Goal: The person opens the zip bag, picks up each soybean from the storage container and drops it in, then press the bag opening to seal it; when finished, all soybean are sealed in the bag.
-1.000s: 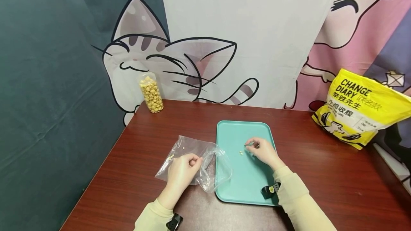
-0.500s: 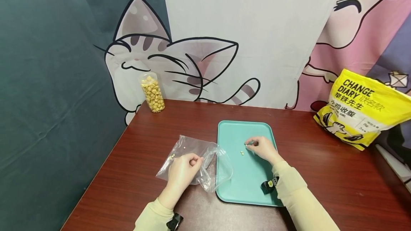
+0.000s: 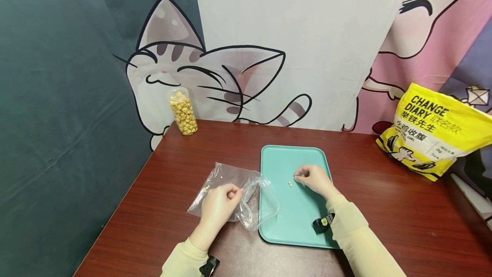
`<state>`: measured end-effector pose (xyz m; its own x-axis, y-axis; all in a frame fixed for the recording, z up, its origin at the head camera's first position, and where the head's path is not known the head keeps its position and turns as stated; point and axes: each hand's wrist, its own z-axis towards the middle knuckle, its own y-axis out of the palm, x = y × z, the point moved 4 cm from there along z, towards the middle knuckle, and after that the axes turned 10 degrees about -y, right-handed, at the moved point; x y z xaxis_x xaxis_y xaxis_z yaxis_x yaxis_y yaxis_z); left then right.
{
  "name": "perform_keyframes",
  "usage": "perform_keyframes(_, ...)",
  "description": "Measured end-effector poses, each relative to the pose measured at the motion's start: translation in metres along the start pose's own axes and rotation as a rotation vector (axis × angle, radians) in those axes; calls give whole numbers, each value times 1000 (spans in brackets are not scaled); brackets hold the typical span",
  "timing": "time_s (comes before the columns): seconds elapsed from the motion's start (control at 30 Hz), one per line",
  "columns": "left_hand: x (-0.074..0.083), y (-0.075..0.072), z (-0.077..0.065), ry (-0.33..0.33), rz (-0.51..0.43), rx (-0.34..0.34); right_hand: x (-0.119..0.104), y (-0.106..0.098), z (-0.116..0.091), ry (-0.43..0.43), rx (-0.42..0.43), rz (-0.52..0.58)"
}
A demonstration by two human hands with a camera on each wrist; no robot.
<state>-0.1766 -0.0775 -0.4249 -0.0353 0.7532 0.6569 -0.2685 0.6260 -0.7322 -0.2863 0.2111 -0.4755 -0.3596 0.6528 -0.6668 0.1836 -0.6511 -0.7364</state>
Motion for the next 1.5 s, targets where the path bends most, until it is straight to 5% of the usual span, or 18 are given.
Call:
perform_keyframes(0.53, 0, 1, 2, -2, 1, -2, -16, -1, -14, -93, 72, 6)
perform_keyframes(0.87, 0, 2, 1, -6, -1, -10, -49, 3, -28, -221, 88, 27)
perform_keyframes(1.17, 1, 2, 0, 9, 6, 4, -89, 13, -33, -343, -2, 121)
perform_keyframes(1.5, 1, 1, -1, 8, -5, 0, -98, 19, -33, -375, -30, 155)
